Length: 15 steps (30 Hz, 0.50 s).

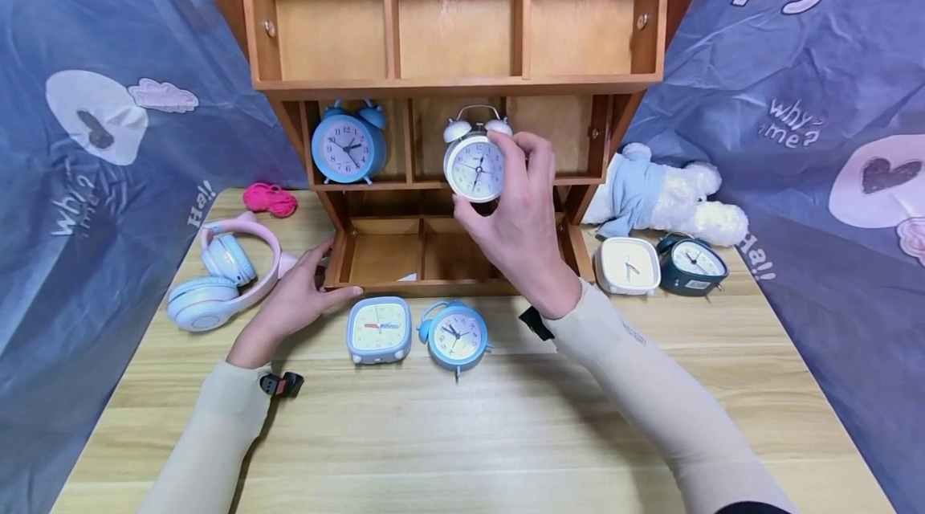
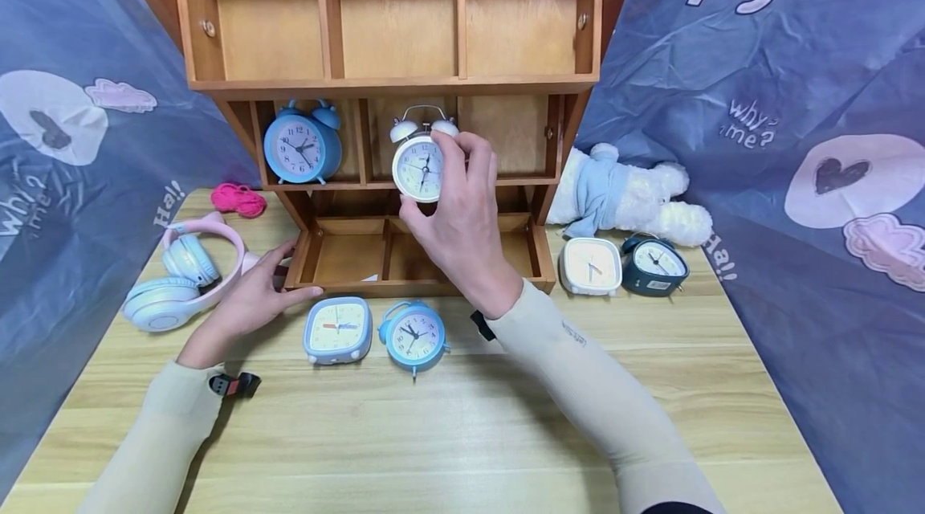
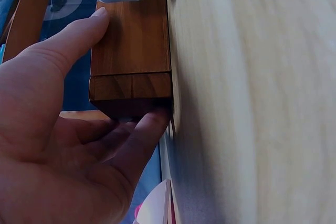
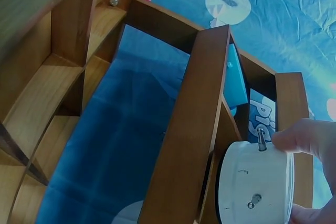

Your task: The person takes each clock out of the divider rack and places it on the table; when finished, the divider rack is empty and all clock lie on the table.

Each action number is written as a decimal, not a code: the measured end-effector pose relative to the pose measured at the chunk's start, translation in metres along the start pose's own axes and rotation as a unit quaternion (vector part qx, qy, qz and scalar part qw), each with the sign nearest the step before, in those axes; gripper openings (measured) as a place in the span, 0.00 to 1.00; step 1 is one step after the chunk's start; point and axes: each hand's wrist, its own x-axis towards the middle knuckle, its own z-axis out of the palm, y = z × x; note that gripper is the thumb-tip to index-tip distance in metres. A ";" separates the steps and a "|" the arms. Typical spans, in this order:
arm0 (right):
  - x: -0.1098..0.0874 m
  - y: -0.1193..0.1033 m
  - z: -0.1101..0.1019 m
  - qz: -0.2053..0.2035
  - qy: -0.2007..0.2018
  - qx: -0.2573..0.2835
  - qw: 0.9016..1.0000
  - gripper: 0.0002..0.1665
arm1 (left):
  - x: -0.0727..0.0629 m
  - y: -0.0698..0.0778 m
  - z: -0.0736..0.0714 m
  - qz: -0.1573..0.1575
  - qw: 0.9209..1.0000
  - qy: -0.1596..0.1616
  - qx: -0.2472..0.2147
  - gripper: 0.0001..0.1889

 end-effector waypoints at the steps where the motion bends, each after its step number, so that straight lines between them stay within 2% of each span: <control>1: -0.001 0.000 -0.001 0.000 -0.001 0.000 1.000 0.45 | 0.000 0.001 0.000 0.001 1.000 0.001 0.000 0.60; 15: -0.027 0.003 -0.022 0.006 -0.015 0.002 1.000 0.45 | -0.001 0.001 0.000 0.004 1.000 0.001 0.003 0.60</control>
